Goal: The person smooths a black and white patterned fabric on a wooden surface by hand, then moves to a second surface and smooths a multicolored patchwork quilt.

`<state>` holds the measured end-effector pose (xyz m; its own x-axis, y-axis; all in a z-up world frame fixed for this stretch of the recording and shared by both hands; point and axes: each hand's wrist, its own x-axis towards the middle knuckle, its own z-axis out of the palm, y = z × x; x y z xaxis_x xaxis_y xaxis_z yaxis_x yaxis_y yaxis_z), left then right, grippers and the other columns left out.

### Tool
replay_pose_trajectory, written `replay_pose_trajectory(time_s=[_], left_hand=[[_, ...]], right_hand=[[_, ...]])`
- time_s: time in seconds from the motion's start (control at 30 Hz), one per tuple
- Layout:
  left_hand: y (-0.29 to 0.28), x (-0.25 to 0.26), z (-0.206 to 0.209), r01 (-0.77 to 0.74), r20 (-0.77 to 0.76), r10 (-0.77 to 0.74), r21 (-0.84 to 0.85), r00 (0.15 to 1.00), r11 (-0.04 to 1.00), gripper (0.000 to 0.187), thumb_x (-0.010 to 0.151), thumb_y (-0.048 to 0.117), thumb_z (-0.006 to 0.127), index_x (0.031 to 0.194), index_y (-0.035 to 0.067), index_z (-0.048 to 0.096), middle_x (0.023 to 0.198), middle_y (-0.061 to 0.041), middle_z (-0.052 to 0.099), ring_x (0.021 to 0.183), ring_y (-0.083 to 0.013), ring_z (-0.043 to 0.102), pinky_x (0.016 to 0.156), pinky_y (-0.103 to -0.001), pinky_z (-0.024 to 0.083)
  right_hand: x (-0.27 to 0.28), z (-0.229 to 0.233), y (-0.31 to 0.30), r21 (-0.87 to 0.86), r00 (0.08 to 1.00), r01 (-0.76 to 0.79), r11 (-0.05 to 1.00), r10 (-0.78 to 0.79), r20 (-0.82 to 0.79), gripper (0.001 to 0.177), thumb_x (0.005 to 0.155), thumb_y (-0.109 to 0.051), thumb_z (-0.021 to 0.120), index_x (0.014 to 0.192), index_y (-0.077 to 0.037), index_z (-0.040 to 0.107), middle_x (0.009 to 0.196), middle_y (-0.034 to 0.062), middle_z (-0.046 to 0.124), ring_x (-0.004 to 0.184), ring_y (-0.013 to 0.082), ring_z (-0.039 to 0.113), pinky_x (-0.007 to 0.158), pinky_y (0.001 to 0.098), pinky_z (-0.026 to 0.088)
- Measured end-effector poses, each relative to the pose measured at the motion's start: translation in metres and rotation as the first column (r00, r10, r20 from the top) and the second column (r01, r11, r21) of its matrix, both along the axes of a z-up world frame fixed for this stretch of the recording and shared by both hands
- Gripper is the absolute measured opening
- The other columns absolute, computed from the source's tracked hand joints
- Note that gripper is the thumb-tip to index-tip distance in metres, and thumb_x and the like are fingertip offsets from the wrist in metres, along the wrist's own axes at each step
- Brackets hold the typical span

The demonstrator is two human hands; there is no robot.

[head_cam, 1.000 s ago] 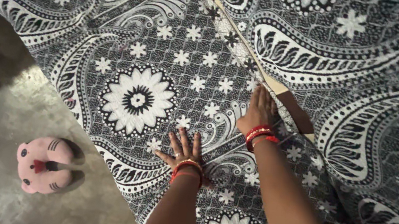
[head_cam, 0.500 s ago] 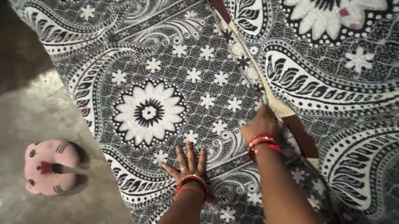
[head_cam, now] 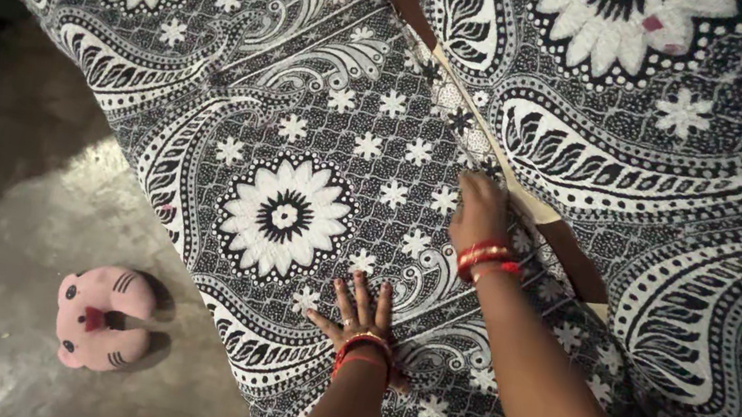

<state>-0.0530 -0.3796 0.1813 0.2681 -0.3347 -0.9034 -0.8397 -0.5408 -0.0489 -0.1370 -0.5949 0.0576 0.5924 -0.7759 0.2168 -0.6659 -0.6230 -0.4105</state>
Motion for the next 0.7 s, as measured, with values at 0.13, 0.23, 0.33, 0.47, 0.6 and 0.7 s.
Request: replay_pose_trajectory(time_s=[0.13, 0.23, 0.33, 0.47, 0.6, 0.7], left_hand=[[-0.001, 0.004, 0.0, 0.003, -0.046, -0.001, 0.044, 0.999, 0.999, 0.166, 0.053, 0.071, 0.092, 0.161, 0.028, -0.027, 0.164, -0.02, -0.04, 0.151, -0.0487, -0.03, 0.105, -0.09, 0.002], [0.0, 0.004, -0.002, 0.001, -0.045, -0.001, 0.008, 0.999, 1.0, 0.167, 0.053, 0.069, 0.094, 0.161, 0.027, -0.027, 0.164, -0.02, -0.04, 0.15, -0.0495, -0.031, 0.104, -0.091, 0.001], [0.001, 0.005, -0.004, -0.009, -0.044, 0.009, 0.001, 0.999, 1.0, 0.167, 0.052, 0.071, 0.093, 0.161, 0.029, -0.026, 0.164, -0.02, -0.04, 0.15, -0.0495, -0.031, 0.105, -0.092, 0.001], [0.001, 0.005, -0.006, 0.0, -0.042, 0.0, 0.017, 0.999, 1.0, 0.169, 0.05, 0.072, 0.093, 0.162, 0.028, -0.026, 0.165, -0.02, -0.038, 0.151, -0.0501, -0.031, 0.105, -0.09, 0.003], [0.002, 0.004, -0.005, 0.004, -0.028, -0.004, 0.0, 1.0, 1.0, 0.168, 0.049, 0.071, 0.093, 0.162, 0.028, -0.024, 0.165, -0.018, -0.037, 0.151, -0.0492, -0.029, 0.105, -0.091, 0.001], [0.003, 0.003, -0.005, 0.001, -0.037, -0.001, 0.0, 0.999, 1.0, 0.168, 0.049, 0.069, 0.094, 0.162, 0.028, -0.024, 0.166, -0.019, -0.037, 0.151, -0.0495, -0.03, 0.105, -0.091, 0.0]], right_hand=[[0.017, -0.017, -0.031, 0.284, 0.956, 0.206, 0.936, -0.255, 0.144, 0.022, 0.086, -0.011, 0.078, 0.107, -0.005, 0.075, 0.108, 0.0163, 0.067, 0.1, 0.0343, 0.066, 0.092, 0.0431, 0.054], [0.022, -0.025, -0.039, 0.323, 0.921, 0.279, 0.904, -0.348, 0.177, 0.013, 0.081, -0.012, 0.078, 0.093, -0.006, 0.075, 0.096, 0.0147, 0.067, 0.083, 0.0317, 0.071, 0.078, 0.041, 0.058], [0.026, -0.027, -0.039, 0.111, 0.917, 0.359, 0.927, -0.372, 0.141, 0.005, 0.08, -0.012, 0.078, 0.081, -0.007, 0.077, 0.086, 0.0156, 0.068, 0.075, 0.034, 0.069, 0.071, 0.0422, 0.057], [0.043, -0.011, -0.03, 0.363, 0.767, 0.534, 0.764, -0.618, 0.172, 0.014, 0.088, -0.014, 0.069, 0.081, -0.003, 0.073, 0.078, 0.0138, 0.071, 0.072, 0.0287, 0.07, 0.068, 0.0394, 0.055], [0.084, 0.016, 0.019, 0.817, 0.611, 0.299, 0.492, -0.757, 0.232, 0.027, 0.103, -0.014, 0.065, 0.087, 0.007, 0.062, 0.083, 0.0285, 0.063, 0.068, 0.0246, 0.052, 0.064, 0.0418, 0.043], [0.11, 0.032, 0.064, 0.951, 0.848, -0.249, 0.186, -0.433, 0.306, 0.035, 0.09, -0.025, 0.07, 0.123, -0.012, 0.068, 0.121, 0.0092, 0.069, 0.107, 0.0188, 0.065, 0.09, 0.0321, 0.058]])
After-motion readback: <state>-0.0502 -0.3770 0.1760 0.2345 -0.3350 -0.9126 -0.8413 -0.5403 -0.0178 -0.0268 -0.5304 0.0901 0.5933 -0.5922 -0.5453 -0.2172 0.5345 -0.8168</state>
